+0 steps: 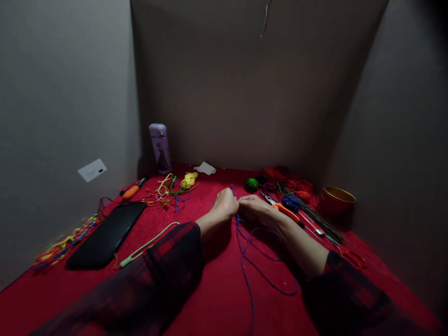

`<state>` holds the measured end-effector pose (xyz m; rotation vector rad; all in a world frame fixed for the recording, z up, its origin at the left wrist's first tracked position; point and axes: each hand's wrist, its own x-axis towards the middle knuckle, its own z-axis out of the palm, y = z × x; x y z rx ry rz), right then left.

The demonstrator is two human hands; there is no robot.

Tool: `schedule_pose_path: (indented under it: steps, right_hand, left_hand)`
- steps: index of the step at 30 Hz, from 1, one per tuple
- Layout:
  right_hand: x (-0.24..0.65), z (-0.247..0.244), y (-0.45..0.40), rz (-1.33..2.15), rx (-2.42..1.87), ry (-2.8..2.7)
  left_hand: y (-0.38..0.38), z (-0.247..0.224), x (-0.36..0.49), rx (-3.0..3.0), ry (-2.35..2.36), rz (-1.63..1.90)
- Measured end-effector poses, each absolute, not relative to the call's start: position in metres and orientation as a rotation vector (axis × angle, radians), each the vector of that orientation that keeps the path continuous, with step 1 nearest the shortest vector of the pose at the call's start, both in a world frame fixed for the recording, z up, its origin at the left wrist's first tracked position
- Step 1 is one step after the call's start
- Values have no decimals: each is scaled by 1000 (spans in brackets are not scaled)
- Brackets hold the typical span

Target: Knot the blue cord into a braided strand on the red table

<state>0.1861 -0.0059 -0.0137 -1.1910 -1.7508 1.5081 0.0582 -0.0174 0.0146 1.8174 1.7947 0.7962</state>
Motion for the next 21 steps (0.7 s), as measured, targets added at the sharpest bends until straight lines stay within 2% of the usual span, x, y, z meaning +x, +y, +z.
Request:
schedule_pose_path:
  steps: [4,10,17,21]
  right_hand:
    - [185,-19,2,1577,-1168,-1706]
    - [187,-17,-1,1609,-1187,-1707]
    - [185,-13,-1,1444,-1313,-1805]
    - [191,-1,0,1158,-1529,-1946]
  left_hand:
    - [-5,-6,54,1611,1625,684]
    - [-1,-10,43,1594,1492,664]
    - [8,-15,34,1625,1477,700]
    - [2,-15,40,1536,1503,725]
